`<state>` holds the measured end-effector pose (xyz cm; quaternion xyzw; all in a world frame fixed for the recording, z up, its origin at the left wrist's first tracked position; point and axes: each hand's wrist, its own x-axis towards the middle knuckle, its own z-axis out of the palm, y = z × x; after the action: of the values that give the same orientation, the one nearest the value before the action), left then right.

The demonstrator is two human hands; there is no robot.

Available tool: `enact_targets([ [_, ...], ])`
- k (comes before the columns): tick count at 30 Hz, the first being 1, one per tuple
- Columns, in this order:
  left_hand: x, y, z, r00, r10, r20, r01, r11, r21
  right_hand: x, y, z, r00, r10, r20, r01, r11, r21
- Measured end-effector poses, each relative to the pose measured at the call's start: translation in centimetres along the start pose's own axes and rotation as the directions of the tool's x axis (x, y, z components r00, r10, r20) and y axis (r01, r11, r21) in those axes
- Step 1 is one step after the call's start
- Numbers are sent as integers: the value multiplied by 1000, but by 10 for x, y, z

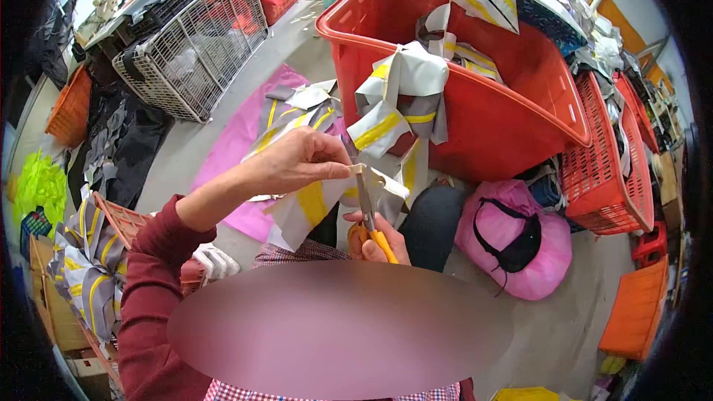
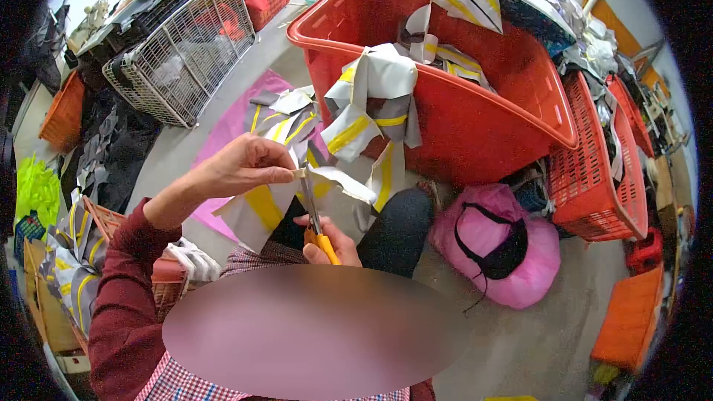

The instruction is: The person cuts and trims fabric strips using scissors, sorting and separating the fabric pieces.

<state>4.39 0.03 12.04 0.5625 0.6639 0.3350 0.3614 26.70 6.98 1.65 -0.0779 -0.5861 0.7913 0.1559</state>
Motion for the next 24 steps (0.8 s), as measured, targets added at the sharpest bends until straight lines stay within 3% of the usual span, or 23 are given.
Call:
enact_targets([
  [1, 2, -5, 3, 1000, -6, 9, 6, 1000, -9, -2, 0, 1, 1000, -8, -16, 8, 1000, -15],
  [3, 7, -13, 10, 962, 263, -68, -269, 957, -107, -5, -2, 4, 999, -15, -41, 14, 1000, -19],
  [4, 10, -14, 12, 963, 262, -63, -268, 956, -118, -6, -5, 4, 998, -38, -56, 36, 999, -33],
  [6, 20, -15, 14, 927, 368, 74, -312, 864, -395, -11, -11, 0, 998, -36, -52, 32, 997, -77],
  [7, 25, -16, 16, 925, 373, 80, -311, 859, -406, -14, -14, -2, 999, -35, -40, 30, 993, -113],
  [9, 33, -16, 22, 905, 353, 237, -94, 709, -699, -18, -24, -2, 999, -15, -45, 11, 996, -87],
  [10, 39, -20, 31, 898, 372, 234, -70, 647, -760, -19, -26, -2, 999, -7, -37, 4, 998, -59],
  [11, 43, -26, 34, 895, 375, 241, -61, 639, -767, -19, -24, -4, 999, 2, -49, -5, 998, -59],
  [14, 57, -42, 46, 922, 313, 226, -48, 674, -737, -16, -21, -7, 995, 38, -87, -22, 983, 180],
  [17, 60, -53, 45, 935, 282, 214, -59, 721, -690, -14, -20, -12, 987, 116, -111, -95, 980, 175],
  [19, 58, -53, 37, 935, 299, 188, -94, 724, -683, -11, -20, -14, 992, 77, -97, -64, 989, 131],
  [21, 52, -56, 31, 972, 212, 98, -76, 686, -724, -8, -23, -16, 985, -32, -172, 61, 985, 164],
  [22, 51, -66, 26, 974, 212, 79, -98, 710, -697, -6, -18, -18, 957, -80, -279, 103, 992, 67],
  [23, 49, -68, 20, 957, 282, 63, -172, 731, -661, -3, -11, -25, 934, -5, -357, 123, 943, 310],
  [24, 48, -65, 18, 947, 315, 66, -203, 742, -639, 1, 3, -34, 888, -170, -427, 142, 985, -98],
])
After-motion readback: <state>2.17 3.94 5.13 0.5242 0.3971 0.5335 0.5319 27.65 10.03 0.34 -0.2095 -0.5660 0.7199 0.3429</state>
